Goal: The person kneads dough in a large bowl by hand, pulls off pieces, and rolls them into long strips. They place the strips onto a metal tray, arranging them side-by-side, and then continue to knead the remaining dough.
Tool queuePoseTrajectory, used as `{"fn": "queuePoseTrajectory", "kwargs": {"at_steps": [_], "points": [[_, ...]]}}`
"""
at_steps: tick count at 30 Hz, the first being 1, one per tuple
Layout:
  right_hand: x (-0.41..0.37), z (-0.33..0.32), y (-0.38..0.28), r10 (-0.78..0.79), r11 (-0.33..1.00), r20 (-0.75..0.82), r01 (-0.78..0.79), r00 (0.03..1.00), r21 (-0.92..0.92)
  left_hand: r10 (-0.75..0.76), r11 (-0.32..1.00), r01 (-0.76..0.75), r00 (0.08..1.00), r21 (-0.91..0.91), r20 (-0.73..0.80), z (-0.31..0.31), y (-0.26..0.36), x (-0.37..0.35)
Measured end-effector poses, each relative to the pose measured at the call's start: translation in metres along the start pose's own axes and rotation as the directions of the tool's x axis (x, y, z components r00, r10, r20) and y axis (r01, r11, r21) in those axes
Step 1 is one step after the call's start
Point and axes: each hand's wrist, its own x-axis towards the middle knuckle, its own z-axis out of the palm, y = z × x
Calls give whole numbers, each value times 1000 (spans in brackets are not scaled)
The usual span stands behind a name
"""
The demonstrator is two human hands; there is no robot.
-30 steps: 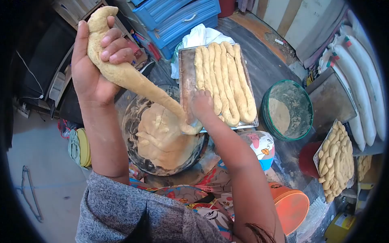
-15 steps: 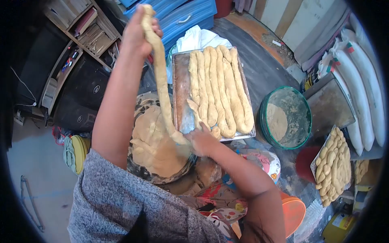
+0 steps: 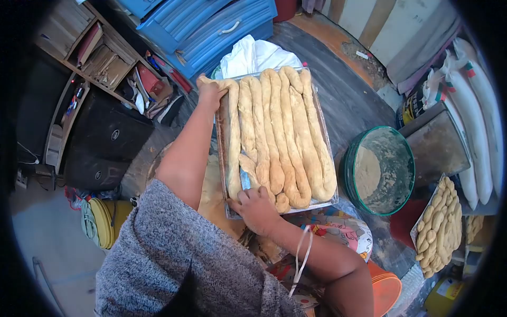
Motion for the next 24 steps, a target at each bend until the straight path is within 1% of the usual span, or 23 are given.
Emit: {"fn": "queuePoseTrajectory", "kwargs": {"at_steps": [1, 2, 3, 4, 5, 6, 7, 8, 9, 10, 11, 12, 13, 15, 16, 18, 19, 20, 22, 23, 24], "points": [[1, 0, 1, 3, 1000, 7, -3, 1000, 3, 123, 986, -138, 982, 94, 145, -8, -1, -1], [2, -1, 1, 4, 1000, 35, -4, 999, 9, 466, 646, -446, 873, 619, 142, -11, -8, 4], [3, -2, 2, 4, 1000, 61, -5, 998, 17, 460, 649, -440, 877, 621, 141, -15, -9, 5], [3, -1, 3, 6, 1000, 67, -8, 998, 21, 505, 455, -498, 827, 739, 246, -20, -9, 5], [3, 0, 3, 2, 1000, 61, -2, 998, 9, 520, 235, -534, 775, 812, 359, -24, -12, 5], [3, 1, 4, -2, 1000, 54, 2, 999, -2, 513, 236, -531, 780, 814, 359, -21, -9, -3], [3, 2, 3, 1, 1000, 61, -1, 998, 6, 408, 565, -459, 878, 685, 251, -16, -7, -13], [3, 3, 2, 11, 1000, 24, -11, 1000, -8, 259, 822, -312, 950, 476, 175, -13, -6, -22], [3, 5, 1, 21, 1000, -13, -21, 1000, -18, 248, 822, -300, 954, 484, 169, -12, -12, -20], [4, 7, -1, 20, 1000, -4, -20, 1000, -7, 145, 918, -199, 973, 343, 177, -10, -15, -15], [4, 9, -1, 22, 1000, -22, -22, 1000, -11, 48, 978, -86, 979, 189, 198, -10, -18, -12], [5, 10, 0, 24, 1000, -42, -24, 999, -15, 41, 968, -109, 957, 226, 286, -12, -13, -20], [5, 3, 3, 24, 1000, -36, -24, 999, -5, 32, 967, -101, 960, 233, 280, -17, -11, -32], [9, -21, 13, -29, 970, 53, 15, 998, 243, 66, 904, -210, 930, 373, 362, -31, -7, -64], [13, -27, 21, 12, 912, 21, -19, 1000, 410, 87, 918, -255, 876, 303, 474, -44, -3, -90], [16, -48, 40, 162, 901, -146, -86, 976, 426, 120, 908, -273, 896, 318, 427, -77, -24, -122], [15, -62, 52, 225, 916, -199, -138, 954, 376, 123, 908, -275, 896, 316, 427, -90, -31, -150], [13, -75, 64, 285, 925, -255, -195, 924, 328, 120, 930, -255, 892, 265, 436, -102, -37, -183], [2, -91, 88, 459, 872, -318, -352, 830, 340, 112, 966, -205, 881, 157, 459, -108, -48, -228], [-5, -101, 96, 531, 836, -298, -432, 793, 339, 111, 967, -203, 880, 155, 462, -106, -51, -232], [-10, -107, 102, 599, 793, -279, -507, 751, 339, 133, 953, -242, 877, 185, 461, -106, -53, -235]]}}
